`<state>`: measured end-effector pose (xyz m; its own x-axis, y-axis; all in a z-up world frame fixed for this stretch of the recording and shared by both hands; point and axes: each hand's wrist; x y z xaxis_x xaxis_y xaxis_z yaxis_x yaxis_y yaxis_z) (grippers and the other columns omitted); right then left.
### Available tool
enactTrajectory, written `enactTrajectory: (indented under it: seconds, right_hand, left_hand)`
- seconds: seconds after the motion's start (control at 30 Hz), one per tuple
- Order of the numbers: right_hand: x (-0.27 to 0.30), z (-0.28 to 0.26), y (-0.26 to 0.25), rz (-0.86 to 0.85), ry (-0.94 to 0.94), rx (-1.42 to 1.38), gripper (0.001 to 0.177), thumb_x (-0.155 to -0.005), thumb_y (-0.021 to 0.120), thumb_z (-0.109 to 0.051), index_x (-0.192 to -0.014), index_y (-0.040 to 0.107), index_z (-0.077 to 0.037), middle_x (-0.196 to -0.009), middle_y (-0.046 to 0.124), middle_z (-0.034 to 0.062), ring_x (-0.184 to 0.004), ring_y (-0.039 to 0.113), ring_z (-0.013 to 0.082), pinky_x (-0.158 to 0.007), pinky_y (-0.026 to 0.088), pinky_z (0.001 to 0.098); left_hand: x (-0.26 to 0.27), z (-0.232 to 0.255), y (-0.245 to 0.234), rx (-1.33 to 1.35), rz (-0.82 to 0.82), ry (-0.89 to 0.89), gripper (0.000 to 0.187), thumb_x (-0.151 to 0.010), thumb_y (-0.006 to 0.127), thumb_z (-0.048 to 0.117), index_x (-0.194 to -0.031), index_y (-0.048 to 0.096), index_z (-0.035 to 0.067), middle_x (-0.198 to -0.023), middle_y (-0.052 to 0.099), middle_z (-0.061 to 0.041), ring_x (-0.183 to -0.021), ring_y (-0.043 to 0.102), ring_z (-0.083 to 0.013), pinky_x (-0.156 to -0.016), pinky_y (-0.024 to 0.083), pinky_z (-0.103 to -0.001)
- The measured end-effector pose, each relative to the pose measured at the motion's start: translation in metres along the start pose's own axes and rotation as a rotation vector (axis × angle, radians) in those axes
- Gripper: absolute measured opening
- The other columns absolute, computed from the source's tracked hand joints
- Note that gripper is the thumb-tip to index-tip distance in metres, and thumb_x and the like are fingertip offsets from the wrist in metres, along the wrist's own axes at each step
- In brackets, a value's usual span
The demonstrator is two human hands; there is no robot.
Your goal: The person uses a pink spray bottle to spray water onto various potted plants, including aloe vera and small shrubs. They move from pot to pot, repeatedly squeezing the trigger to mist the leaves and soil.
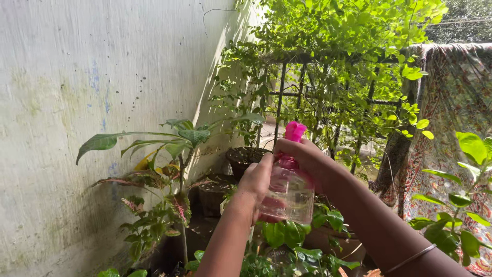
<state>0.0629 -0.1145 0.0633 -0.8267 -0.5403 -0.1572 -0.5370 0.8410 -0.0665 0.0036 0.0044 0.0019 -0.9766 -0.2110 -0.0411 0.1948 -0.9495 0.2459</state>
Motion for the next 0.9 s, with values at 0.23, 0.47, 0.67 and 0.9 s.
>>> enactTrajectory:
  seconds: [0.23, 0.47, 0.67, 0.9]
  right_hand:
    - [-0.045, 0.000, 0.035, 0.068, -0.037, 0.140, 0.018, -0.079, 0.068, -0.022, -0.086, 0.064, -0.006, -0.067, 0.058, 0.0020, -0.052, 0.056, 0.0130, -0.050, 0.051, 0.0317]
    - [-0.081, 0.016, 0.091, -0.012, -0.058, 0.050, 0.019, -0.080, 0.068, -0.023, -0.088, 0.066, -0.006, -0.070, 0.061, 0.0021, -0.055, 0.059, 0.0125, -0.052, 0.053, 0.0299]
    - [-0.103, 0.013, 0.131, 0.008, -0.098, 0.159, 0.018, -0.081, 0.066, -0.023, -0.082, 0.069, -0.005, -0.068, 0.062, 0.0039, -0.053, 0.058, 0.0134, -0.049, 0.049, 0.0300]
    - [-0.116, 0.012, 0.161, -0.140, -0.160, -0.007, 0.019, -0.081, 0.068, -0.023, -0.084, 0.068, -0.004, -0.070, 0.062, 0.0010, -0.057, 0.059, 0.0102, -0.053, 0.050, 0.0279]
  left_hand:
    - [-0.015, 0.025, -0.048, 0.066, -0.062, -0.037, 0.065, -0.099, 0.034, 0.059, -0.116, 0.070, 0.007, -0.098, 0.077, -0.014, -0.074, 0.075, -0.0278, -0.058, 0.064, -0.042]
    - [0.010, 0.053, -0.101, -0.082, 0.059, -0.115, 0.062, -0.098, 0.032, 0.062, -0.110, 0.070, 0.014, -0.090, 0.076, -0.008, -0.072, 0.073, -0.0274, -0.064, 0.062, -0.042]
    - [0.012, 0.056, -0.139, -0.022, 0.079, -0.072, 0.062, -0.097, 0.034, 0.061, -0.110, 0.071, 0.014, -0.092, 0.077, -0.007, -0.073, 0.073, -0.0246, -0.064, 0.063, -0.043]
    - [0.008, 0.071, -0.171, 0.010, 0.120, -0.037, 0.062, -0.096, 0.036, 0.061, -0.112, 0.074, 0.015, -0.094, 0.078, -0.006, -0.073, 0.074, -0.0215, -0.064, 0.063, -0.043]
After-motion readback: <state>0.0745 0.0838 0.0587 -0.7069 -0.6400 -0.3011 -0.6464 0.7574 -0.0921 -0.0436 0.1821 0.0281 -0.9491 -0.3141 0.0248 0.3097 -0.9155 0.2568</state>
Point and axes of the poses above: each hand's wrist, its own x-axis away from the middle knuckle, its own y-axis out of the palm, z = x × y
